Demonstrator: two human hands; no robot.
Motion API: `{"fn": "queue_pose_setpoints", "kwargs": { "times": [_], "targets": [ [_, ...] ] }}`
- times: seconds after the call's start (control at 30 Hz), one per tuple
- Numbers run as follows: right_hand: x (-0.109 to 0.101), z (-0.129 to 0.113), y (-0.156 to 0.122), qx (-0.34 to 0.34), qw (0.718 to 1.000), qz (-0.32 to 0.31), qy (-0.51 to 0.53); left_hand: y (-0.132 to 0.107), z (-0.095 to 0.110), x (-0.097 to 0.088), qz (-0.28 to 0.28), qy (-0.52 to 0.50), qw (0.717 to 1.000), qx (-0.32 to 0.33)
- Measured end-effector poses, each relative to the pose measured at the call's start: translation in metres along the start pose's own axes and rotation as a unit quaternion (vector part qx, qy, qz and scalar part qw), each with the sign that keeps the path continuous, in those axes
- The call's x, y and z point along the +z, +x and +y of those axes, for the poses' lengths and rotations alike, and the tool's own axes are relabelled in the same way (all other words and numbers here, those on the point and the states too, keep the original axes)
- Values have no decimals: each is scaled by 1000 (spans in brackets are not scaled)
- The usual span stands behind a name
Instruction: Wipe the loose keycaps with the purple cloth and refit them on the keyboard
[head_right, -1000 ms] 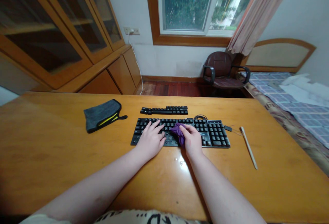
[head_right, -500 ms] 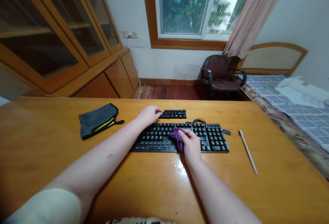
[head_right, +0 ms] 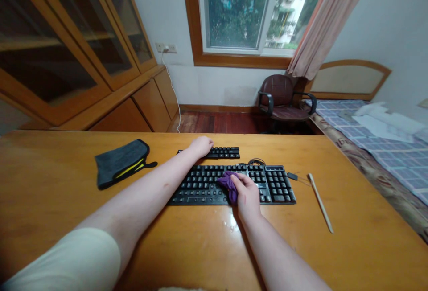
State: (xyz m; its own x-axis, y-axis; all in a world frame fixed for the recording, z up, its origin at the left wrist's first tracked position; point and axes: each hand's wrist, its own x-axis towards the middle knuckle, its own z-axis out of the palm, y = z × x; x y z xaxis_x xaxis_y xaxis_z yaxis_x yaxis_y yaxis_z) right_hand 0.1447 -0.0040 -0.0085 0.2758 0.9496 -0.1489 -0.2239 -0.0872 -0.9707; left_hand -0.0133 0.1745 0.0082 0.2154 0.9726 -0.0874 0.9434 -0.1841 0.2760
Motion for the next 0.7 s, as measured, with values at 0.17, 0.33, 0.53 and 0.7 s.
{"fn": "queue_pose_setpoints", "kwargs": {
  "times": [0.17,0.33,0.53,0.7],
  "targets": [
    [0,2,1,-4,1000,3,1,-3,-1,2,2,7,1000,-1],
    [1,1,0,-6,1000,0,-2,-7,-2,2,18,3,1000,3],
    [2,1,0,0,1000,7,12,-6,0,1,9,-18,1000,-2],
    [1,2,0,-6,1000,6,5,-6,-2,-6,47,-69,996,1]
  ]
}}
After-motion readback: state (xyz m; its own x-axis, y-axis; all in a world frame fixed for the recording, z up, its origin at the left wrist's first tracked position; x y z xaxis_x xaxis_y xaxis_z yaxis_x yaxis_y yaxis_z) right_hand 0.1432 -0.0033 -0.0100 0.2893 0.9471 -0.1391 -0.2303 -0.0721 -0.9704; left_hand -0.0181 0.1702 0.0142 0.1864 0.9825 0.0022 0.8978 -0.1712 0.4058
